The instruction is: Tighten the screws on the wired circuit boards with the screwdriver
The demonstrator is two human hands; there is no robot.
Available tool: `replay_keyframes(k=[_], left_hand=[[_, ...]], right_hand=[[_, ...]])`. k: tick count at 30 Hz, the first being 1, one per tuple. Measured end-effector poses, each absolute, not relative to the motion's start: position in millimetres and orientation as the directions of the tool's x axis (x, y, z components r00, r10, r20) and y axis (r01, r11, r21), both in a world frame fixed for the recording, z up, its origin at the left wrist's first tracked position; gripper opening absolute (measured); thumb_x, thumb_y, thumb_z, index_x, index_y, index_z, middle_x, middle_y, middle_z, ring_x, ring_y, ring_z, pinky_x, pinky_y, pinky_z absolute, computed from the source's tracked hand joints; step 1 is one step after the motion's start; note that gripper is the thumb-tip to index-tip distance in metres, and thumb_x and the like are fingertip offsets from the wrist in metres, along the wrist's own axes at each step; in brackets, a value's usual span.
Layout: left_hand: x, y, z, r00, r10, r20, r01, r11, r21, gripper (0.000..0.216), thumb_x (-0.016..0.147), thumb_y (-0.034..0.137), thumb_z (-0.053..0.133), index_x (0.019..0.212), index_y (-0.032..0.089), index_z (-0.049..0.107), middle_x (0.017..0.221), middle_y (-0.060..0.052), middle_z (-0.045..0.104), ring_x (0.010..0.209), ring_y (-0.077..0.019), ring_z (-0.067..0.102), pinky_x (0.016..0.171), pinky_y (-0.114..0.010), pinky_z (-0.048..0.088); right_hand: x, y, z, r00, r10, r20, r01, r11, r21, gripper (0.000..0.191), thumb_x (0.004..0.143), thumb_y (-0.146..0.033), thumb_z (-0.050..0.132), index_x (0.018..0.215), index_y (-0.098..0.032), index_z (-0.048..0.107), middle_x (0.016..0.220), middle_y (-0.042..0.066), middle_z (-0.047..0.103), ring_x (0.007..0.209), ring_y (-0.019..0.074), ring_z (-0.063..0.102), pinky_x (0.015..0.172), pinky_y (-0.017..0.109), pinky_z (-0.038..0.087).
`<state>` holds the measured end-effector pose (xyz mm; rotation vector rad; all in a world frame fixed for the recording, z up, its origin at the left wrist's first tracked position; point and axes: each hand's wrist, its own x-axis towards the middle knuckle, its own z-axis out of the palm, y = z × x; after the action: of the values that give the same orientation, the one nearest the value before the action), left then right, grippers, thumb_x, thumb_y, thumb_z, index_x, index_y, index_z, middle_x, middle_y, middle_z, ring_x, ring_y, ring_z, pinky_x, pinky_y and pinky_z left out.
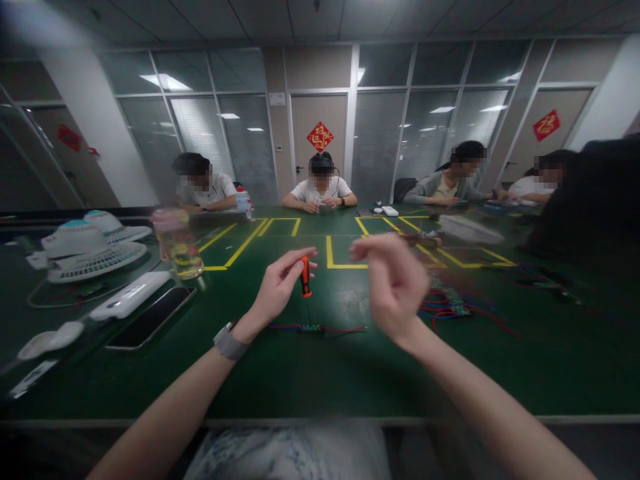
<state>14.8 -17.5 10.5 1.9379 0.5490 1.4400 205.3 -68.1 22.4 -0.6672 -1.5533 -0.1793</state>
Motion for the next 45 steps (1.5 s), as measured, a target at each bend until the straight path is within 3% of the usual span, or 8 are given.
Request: replay_keyframes(k=[5, 9, 17, 23, 27, 32, 39, 45], left_hand=[[16, -19, 11, 0.306, 0.693, 0.653, -0.047, -0.674, 0.737, 0.031, 0.090, 0.026, 0.050, 0.117, 0.019, 0.062, 0.109, -0.009, 0.064, 0.089, -0.0165, 0.065, 0.076, -0.028, 0.056], [18, -21, 11, 0.255, 0.684, 0.683, 0.048, -0.714, 0.698, 0.026, 0.086, 0.027, 0.057, 0.110, 0.020, 0.066, 0.099, -0.007, 0.064, 0.084, -0.0148, 0.063, 0.071, -0.025, 0.054], [17, -27, 13, 0.229, 0.548, 0.804, 0.241, -0.833, 0.499, 0.020, 0.087, 0.027, 0.056, 0.101, 0.022, 0.069, 0.096, -0.006, 0.055, 0.090, -0.0154, 0.057, 0.083, -0.028, 0.048], [19, -22, 11, 0.287, 0.677, 0.678, -0.022, -0.703, 0.711, 0.030, 0.092, 0.028, 0.047, 0.116, 0.021, 0.063, 0.101, -0.007, 0.062, 0.084, -0.0145, 0.062, 0.072, -0.026, 0.052], [18, -20, 10, 0.187, 0.662, 0.726, 0.092, -0.748, 0.658, 0.021, 0.083, 0.030, 0.063, 0.100, 0.022, 0.071, 0.094, -0.005, 0.057, 0.084, -0.0136, 0.058, 0.068, -0.022, 0.050], [18, -22, 10, 0.221, 0.647, 0.730, 0.041, -0.754, 0.655, 0.029, 0.093, 0.026, 0.045, 0.112, 0.022, 0.066, 0.107, -0.007, 0.059, 0.094, -0.0152, 0.060, 0.079, -0.025, 0.051], [19, -18, 7, 0.103, 0.646, 0.756, 0.131, -0.762, 0.634, 0.018, 0.085, 0.027, 0.060, 0.097, 0.020, 0.071, 0.097, -0.005, 0.058, 0.086, -0.0129, 0.058, 0.073, -0.022, 0.049], [21, -16, 6, 0.185, 0.716, 0.673, -0.060, -0.676, 0.735, 0.029, 0.090, 0.028, 0.050, 0.113, 0.019, 0.064, 0.101, -0.007, 0.063, 0.084, -0.0144, 0.063, 0.071, -0.026, 0.053]], right_hand=[[190, -34, -43, -0.371, 0.711, 0.597, 0.503, 0.695, -0.514, 0.017, 0.087, -0.023, 0.053, 0.099, -0.017, 0.065, 0.081, 0.005, 0.064, 0.073, 0.0157, 0.060, 0.068, 0.029, 0.049], [183, -26, -65, -0.526, 0.756, 0.389, 0.466, 0.639, -0.612, 0.014, 0.083, -0.021, 0.058, 0.089, -0.017, 0.070, 0.080, 0.004, 0.064, 0.070, 0.0148, 0.059, 0.066, 0.027, 0.048], [184, -35, -63, -0.497, 0.789, 0.362, 0.483, 0.598, -0.640, 0.012, 0.076, -0.020, 0.067, 0.086, -0.016, 0.073, 0.078, 0.003, 0.061, 0.065, 0.0131, 0.056, 0.059, 0.025, 0.045], [177, -31, -66, -0.445, 0.811, 0.379, 0.513, 0.578, -0.634, 0.010, 0.075, -0.020, 0.069, 0.082, -0.018, 0.075, 0.075, 0.004, 0.063, 0.066, 0.0141, 0.057, 0.062, 0.026, 0.046], [178, -29, -66, -0.446, 0.810, 0.380, 0.508, 0.579, -0.638, 0.013, 0.075, -0.021, 0.070, 0.086, -0.016, 0.076, 0.076, 0.004, 0.062, 0.066, 0.0142, 0.057, 0.062, 0.026, 0.046], [181, -30, -68, -0.458, 0.805, 0.378, 0.489, 0.583, -0.648, 0.015, 0.074, -0.018, 0.069, 0.088, -0.015, 0.073, 0.075, 0.003, 0.062, 0.063, 0.0128, 0.055, 0.060, 0.025, 0.045], [184, -26, -70, -0.446, 0.820, 0.360, 0.476, 0.558, -0.680, 0.008, 0.074, -0.018, 0.068, 0.080, -0.014, 0.070, 0.074, 0.003, 0.062, 0.063, 0.0125, 0.056, 0.060, 0.024, 0.045], [184, -27, -70, -0.456, 0.811, 0.367, 0.456, 0.567, -0.685, 0.008, 0.074, -0.018, 0.069, 0.080, -0.014, 0.070, 0.076, 0.003, 0.063, 0.064, 0.0126, 0.056, 0.061, 0.025, 0.045]])
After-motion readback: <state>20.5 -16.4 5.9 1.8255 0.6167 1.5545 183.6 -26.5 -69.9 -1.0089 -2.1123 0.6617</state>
